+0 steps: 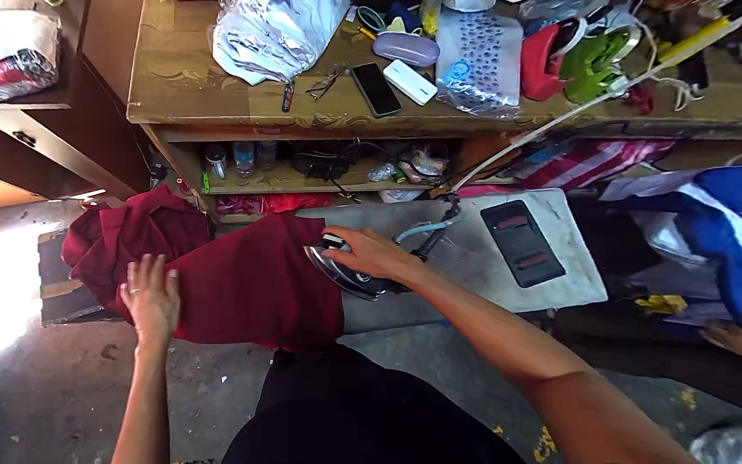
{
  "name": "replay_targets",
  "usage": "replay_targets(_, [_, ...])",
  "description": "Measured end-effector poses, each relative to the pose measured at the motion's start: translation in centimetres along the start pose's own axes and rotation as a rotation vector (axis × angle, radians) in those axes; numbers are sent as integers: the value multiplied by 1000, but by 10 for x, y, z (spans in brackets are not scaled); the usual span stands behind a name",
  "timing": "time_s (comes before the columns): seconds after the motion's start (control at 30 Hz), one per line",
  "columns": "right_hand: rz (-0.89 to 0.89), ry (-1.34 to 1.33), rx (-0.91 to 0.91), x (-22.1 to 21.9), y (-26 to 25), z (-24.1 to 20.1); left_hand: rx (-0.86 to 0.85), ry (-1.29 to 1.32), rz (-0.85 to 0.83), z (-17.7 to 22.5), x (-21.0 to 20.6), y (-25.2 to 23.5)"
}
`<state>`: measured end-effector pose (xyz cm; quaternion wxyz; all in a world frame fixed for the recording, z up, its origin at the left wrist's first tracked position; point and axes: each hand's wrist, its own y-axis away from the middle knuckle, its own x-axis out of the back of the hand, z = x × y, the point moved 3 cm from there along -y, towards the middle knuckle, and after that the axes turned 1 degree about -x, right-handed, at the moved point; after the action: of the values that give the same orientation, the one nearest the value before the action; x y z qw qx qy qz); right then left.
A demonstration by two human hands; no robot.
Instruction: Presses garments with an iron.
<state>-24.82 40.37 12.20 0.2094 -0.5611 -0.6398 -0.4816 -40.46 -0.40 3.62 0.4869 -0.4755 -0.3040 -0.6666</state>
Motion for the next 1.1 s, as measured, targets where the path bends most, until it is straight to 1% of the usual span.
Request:
replay_targets(0.03, [-22,1,22,-6,-10,-8,-2,-16,-35,4,-14,1])
replay_targets(0.1, [-84,16,96,-18,-28,-29,53,-34,-92,-8,-31,-4])
replay_targets(0.17, [-152,60,241,-28,-43,-52,93,-22,-133,-25,-32,-14])
replay_targets(0.23, [-211,131,412,-44,-47,-70,114,-20,-175,-34,-32,-16])
replay_targets(0.3, [-266,170,543,-52,-43,-81,123,-25,-160,-37,-33,-18])
replay_targets(0.33, [-285,175,570,-53,-39,-81,118,-22,-142,-38,-34,-17])
replay_targets(0.37, [-287,172,561,-51,-35,-78,118,-17,-130,-38,-35,-17])
replay_targets(0.4, [-272,152,510,-47,-34,-73,119,-14,-128,-37,-35,-17])
replay_targets(0.43, [-239,124,423,-40,-34,-64,121,-17,-134,-38,-35,-17])
replay_targets(0.5, [-116,53,237,-24,-42,-40,116,-14,-127,-37,-35,-20])
replay_targets(0.53, [-57,35,174,-15,-46,-27,116,-13,-126,-37,-35,-20])
replay_targets(0.57, [-27,29,139,-8,-48,-15,119,-17,-134,-37,-35,-19])
replay_targets(0.6, [-35,44,130,-4,-47,-6,122,-25,-144,-37,-35,-19])
replay_targets(0.63, [-56,76,153,-2,-45,0,125,-30,-150,-38,-36,-19])
replay_targets(0.7, [-118,175,270,-10,-37,1,121,-32,-154,-39,-36,-20])
replay_targets(0.77, [-244,269,434,-25,-23,-8,121,-28,-168,-40,-36,-22])
replay_targets(0.83, [-342,302,573,-38,-6,-19,131,-33,-182,-41,-35,-25])
replay_targets(0.9, [-378,310,593,-42,5,-27,151,-41,-158,-40,-34,-24])
replay_targets(0.93, [-362,301,565,-41,6,-28,163,-48,-126,-39,-34,-22])
replay_targets(1.0, [-290,247,434,-33,-2,-25,194,-79,-48,-35,-32,-16])
replay_targets(1.1, [-80,150,175,-13,-27,-9,217,-102,72,-23,-27,-7])
